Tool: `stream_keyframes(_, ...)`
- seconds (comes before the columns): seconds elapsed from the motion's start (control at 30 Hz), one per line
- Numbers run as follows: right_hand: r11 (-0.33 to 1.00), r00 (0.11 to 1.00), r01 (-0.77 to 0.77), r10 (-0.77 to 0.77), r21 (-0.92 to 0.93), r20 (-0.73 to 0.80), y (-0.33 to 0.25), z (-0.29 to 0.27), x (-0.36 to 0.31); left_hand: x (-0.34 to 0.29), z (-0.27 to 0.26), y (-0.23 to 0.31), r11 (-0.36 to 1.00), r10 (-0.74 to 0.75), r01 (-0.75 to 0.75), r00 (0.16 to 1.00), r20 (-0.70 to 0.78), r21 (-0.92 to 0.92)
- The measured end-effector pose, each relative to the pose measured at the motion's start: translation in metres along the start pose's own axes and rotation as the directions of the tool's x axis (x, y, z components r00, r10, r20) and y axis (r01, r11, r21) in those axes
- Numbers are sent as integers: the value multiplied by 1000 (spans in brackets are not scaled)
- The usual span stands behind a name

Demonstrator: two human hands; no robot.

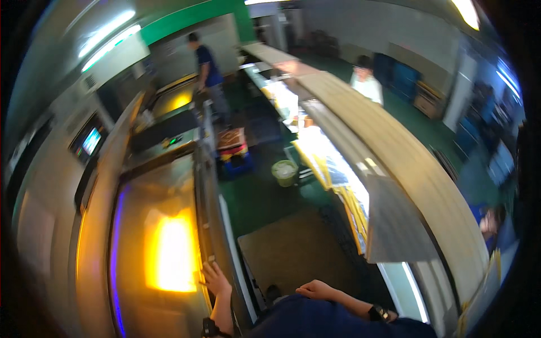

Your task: Operating an LED exposure machine to process circuit board panels, including placing panels, using a squeegee tool, and opening/closing the machine lid.

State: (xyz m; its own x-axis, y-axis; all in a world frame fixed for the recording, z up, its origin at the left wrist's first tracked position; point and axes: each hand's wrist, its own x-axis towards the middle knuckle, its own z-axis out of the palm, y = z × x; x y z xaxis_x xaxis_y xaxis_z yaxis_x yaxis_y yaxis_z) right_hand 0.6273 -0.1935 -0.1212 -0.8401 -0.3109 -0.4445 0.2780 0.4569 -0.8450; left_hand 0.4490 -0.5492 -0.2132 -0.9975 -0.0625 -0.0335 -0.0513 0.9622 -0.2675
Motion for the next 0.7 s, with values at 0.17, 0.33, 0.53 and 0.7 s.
stream_keyframes(0.17,978,959,202,-186,57,-214,-9,0,-2,-6,-21,8,1000,-24,21,987,156,24)
stream_keyframes(0.33,977,958,212,-210,-9,-197,-7,-26,-5,-22,-24,5,908,238,-84,909,-342,409)
stream_keyframes(0.53,971,822,174,-53,162,-566,47,-23,-53,-14,-51,8,986,131,-121,987,89,-110)
stream_keyframes(0.7,943,765,75,154,324,-626,110,-11,-91,-58,-166,62,999,-31,41,950,310,-25)
